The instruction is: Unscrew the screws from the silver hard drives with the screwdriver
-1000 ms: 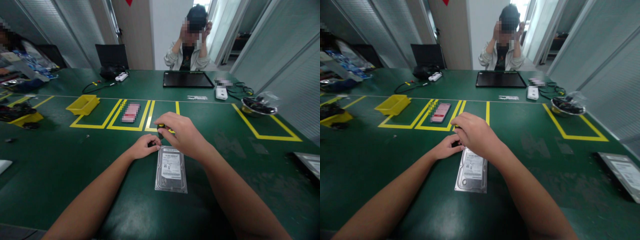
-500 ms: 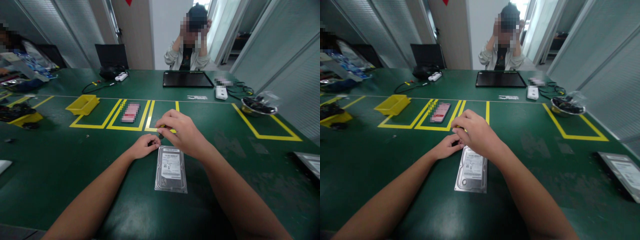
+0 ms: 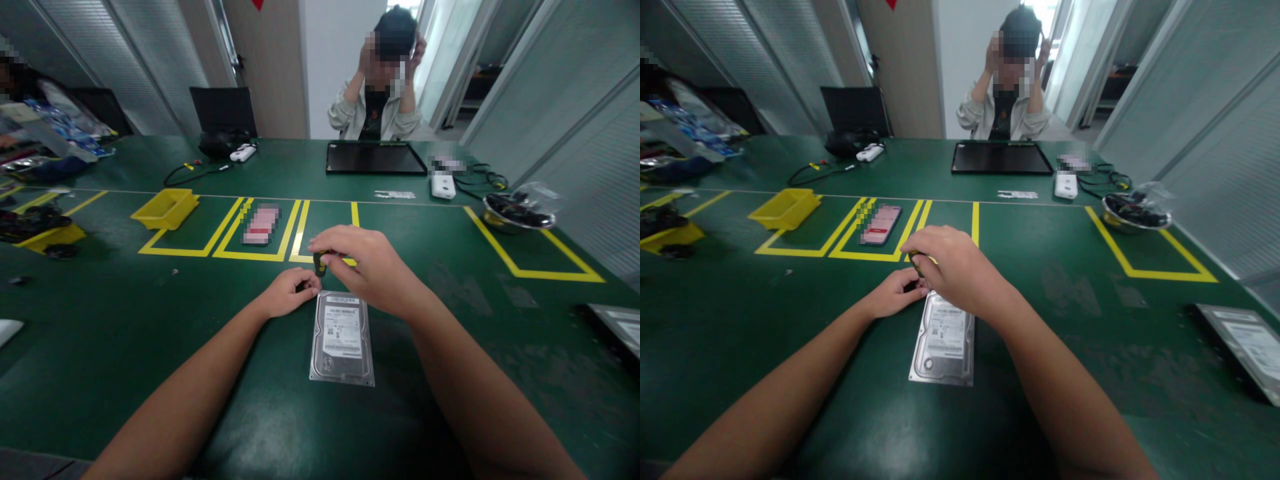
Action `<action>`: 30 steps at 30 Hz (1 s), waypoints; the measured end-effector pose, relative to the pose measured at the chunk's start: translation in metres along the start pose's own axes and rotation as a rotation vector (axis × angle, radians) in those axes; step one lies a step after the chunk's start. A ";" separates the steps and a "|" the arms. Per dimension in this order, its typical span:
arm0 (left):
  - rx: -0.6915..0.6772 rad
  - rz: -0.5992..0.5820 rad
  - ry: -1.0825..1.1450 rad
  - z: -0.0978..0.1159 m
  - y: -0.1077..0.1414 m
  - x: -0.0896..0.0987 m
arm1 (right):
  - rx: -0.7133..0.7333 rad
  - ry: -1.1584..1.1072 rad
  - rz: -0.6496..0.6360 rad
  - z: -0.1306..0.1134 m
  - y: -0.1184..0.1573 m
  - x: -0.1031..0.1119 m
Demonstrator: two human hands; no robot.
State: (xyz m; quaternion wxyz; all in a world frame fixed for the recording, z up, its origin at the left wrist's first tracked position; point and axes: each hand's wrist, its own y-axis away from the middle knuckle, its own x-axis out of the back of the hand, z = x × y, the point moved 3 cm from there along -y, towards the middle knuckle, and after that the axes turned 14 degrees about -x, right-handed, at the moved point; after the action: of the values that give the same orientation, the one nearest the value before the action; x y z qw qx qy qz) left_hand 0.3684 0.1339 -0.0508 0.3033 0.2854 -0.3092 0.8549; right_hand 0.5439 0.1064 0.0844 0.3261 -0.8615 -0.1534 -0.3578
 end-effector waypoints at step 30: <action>0.018 -0.001 -0.015 0.001 -0.001 0.000 | -0.036 0.071 0.034 0.000 -0.001 0.001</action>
State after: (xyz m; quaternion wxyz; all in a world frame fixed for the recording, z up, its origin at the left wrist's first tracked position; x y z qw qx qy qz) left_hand 0.3693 0.1337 -0.0496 0.2988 0.2947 -0.3037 0.8554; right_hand 0.5436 0.1071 0.0854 0.3219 -0.8564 -0.1203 -0.3853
